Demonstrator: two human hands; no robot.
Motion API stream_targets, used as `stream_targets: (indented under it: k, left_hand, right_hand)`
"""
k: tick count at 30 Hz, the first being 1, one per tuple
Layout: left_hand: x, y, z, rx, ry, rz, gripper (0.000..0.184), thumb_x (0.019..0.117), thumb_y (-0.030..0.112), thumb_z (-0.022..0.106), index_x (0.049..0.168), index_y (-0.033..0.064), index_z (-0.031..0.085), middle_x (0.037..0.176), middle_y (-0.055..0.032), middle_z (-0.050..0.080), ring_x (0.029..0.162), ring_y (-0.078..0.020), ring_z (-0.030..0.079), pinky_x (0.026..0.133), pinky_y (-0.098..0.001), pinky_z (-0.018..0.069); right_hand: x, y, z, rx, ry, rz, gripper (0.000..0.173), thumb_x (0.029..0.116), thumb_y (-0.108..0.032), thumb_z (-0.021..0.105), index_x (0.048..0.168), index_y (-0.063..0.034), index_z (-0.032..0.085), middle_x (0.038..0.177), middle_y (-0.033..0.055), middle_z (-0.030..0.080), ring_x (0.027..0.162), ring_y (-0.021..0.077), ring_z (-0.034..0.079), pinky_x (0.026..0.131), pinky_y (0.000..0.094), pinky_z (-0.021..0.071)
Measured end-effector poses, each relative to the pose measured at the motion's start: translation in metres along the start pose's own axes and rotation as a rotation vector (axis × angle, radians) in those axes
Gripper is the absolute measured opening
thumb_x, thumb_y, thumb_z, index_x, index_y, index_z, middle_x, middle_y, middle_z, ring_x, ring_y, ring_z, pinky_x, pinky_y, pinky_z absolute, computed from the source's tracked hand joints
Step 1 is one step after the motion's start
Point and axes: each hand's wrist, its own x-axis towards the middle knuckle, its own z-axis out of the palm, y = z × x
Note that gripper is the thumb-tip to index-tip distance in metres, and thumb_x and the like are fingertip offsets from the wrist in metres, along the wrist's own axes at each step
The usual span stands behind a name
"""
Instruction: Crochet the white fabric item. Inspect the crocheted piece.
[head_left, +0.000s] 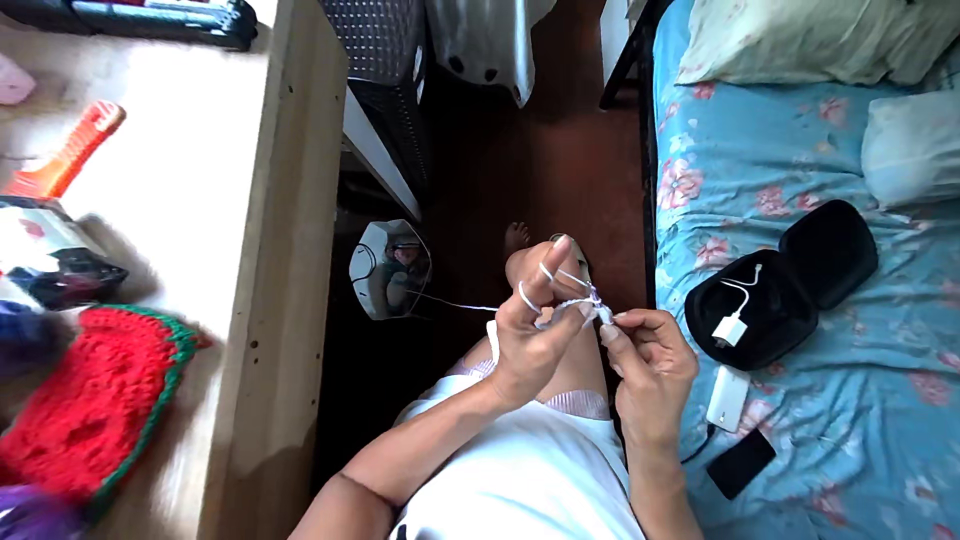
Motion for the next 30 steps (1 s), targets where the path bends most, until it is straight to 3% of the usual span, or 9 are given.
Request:
stream_targets:
  k: [3,9,12,18,23,26,30]
  left_hand:
    - [0.006,0.004,0.001,-0.065,0.009,-0.083,0.069,0.0831,-0.013,0.064,0.149,0.0030,0.050,0.086,0.0006,0.073,0.078,-0.0064,0.068,0.078,-0.0270,0.0581]
    - [0.006,0.004,0.002,-0.034,-0.019,-0.060,0.063,0.0824,-0.015,0.063,0.144,-0.0009,0.055,0.089,-0.0010,0.073,0.078,-0.0064,0.067,0.076,-0.0253,0.0581]
    - [0.007,0.008,0.001,-0.012,-0.022,-0.052,0.059,0.0817,-0.015,0.063,0.139,-0.0030,0.058,0.088,-0.0011,0.073,0.077,-0.0060,0.067,0.075,-0.0248,0.0578]
    - [0.024,0.018,-0.012,-0.060,-0.108,-0.350,0.058,0.0855,-0.010,0.061,0.142,0.0014,0.056,0.082,-0.0032,0.069,0.068,-0.0068,0.063,0.067,-0.0234,0.0556]
    - [0.032,0.022,-0.023,-0.052,-0.224,-0.458,0.056,0.0869,-0.009,0.058,0.141,0.0049,0.058,0.082,-0.0052,0.068,0.067,-0.0075,0.061,0.066,-0.0228,0.0544]
    - [0.036,0.025,-0.028,-0.083,-0.272,-0.519,0.052,0.0889,-0.010,0.057,0.139,0.0044,0.059,0.079,-0.0056,0.068,0.065,-0.0077,0.061,0.064,-0.0233,0.0548]
    - [0.033,0.026,-0.028,0.034,-0.291,-0.383,0.047,0.0847,-0.012,0.061,0.130,-0.0006,0.065,0.088,-0.0052,0.071,0.068,-0.0063,0.063,0.064,-0.0212,0.0547]
  right_hand:
    - [-0.007,0.012,-0.001,-0.326,0.062,-0.274,0.005,0.0899,0.005,0.066,0.095,0.0057,0.066,0.089,0.0016,0.068,0.080,-0.0036,0.065,0.074,0.0107,0.0559]
    - [-0.010,0.019,-0.003,-0.681,0.135,-0.518,0.012,0.0957,-0.004,0.063,0.090,0.0053,0.069,0.083,0.0108,0.064,0.078,0.0040,0.063,0.072,0.0105,0.0515]
    - [-0.010,0.017,-0.006,-0.720,0.127,-0.558,0.012,0.0953,-0.003,0.063,0.089,0.0051,0.069,0.082,0.0116,0.063,0.077,0.0061,0.063,0.070,0.0113,0.0512]
    - [-0.010,0.020,-0.012,-0.700,0.072,-0.579,0.014,0.0975,-0.005,0.062,0.090,0.0043,0.069,0.082,0.0116,0.063,0.076,0.0066,0.063,0.069,0.0120,0.0511]
    - [-0.013,0.020,-0.013,-0.640,0.044,-0.516,0.012,0.0958,-0.004,0.064,0.090,0.0054,0.069,0.082,0.0104,0.064,0.078,0.0026,0.063,0.072,0.0092,0.0506]
    - [-0.015,0.019,-0.014,-0.690,0.032,-0.551,0.013,0.0966,-0.003,0.062,0.090,0.0046,0.069,0.082,0.0115,0.063,0.076,0.0054,0.063,0.069,0.0106,0.0506]
    - [-0.016,0.016,-0.014,-0.769,0.041,-0.577,0.014,0.0959,-0.003,0.062,0.088,0.0047,0.071,0.080,0.0128,0.064,0.073,0.0089,0.063,0.067,0.0131,0.0503]
